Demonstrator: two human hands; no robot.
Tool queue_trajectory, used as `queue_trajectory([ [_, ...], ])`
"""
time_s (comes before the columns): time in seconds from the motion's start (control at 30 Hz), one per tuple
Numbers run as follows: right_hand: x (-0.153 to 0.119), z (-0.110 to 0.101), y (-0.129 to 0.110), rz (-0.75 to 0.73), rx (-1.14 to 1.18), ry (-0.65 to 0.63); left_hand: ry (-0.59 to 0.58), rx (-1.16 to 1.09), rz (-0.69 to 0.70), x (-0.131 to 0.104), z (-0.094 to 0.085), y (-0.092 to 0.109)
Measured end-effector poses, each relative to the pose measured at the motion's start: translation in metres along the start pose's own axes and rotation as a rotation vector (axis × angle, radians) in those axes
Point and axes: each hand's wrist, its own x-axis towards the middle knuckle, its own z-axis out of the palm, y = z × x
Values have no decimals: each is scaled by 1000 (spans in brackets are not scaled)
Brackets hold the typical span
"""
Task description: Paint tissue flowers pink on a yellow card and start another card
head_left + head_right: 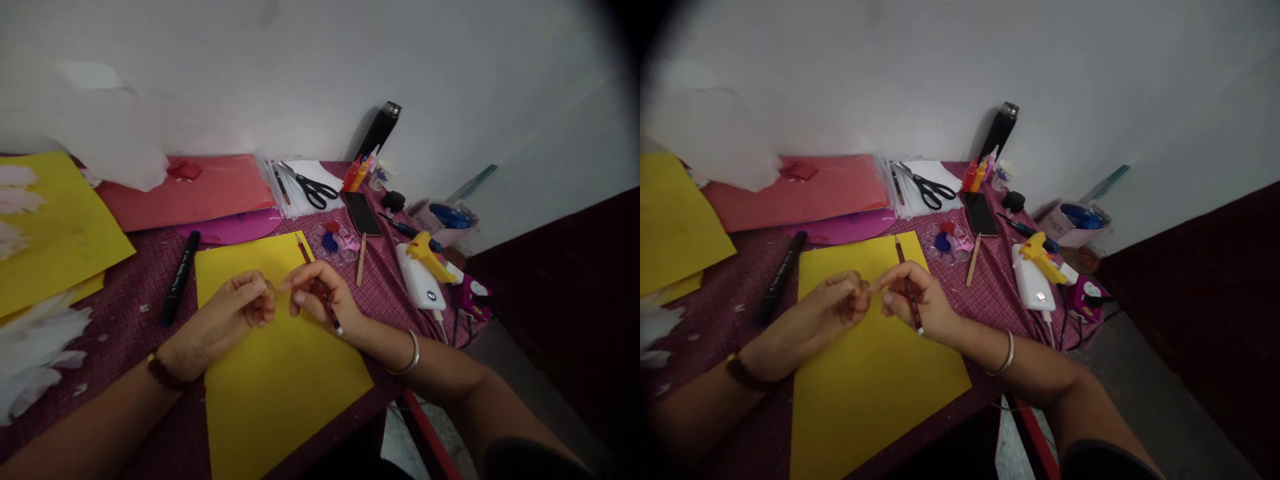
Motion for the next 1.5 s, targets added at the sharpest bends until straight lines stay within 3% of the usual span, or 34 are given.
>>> queue_trajectory([
  [0.1, 1, 1, -8, 79, -56, 38, -79, 163, 36, 1, -1, -7],
  [0.27, 1, 6, -11, 110, -16, -152, -130, 403, 69, 2, -3, -13],
  [0.37, -1, 8, -9, 101, -46, -157, -136, 483, 93, 2, -3, -12],
  [0.63, -3, -1, -4, -181, -655, -7, -122, 499, 51, 2, -2, -15],
  [0.83, -3, -4, -1, -238, -873, 1, -88, 664, 76, -2, 9, -14],
  [0.97, -2, -3, -2, -279, -905, 14, -42, 707, 87, -5, 15, -14],
  [1.2, -2, -1, -3, -283, -952, -1, -119, 789, 49, -5, 15, -6],
  [1.5, 0, 1, 4, -167, -887, 61, -125, 725, 12, 0, 14, -10],
])
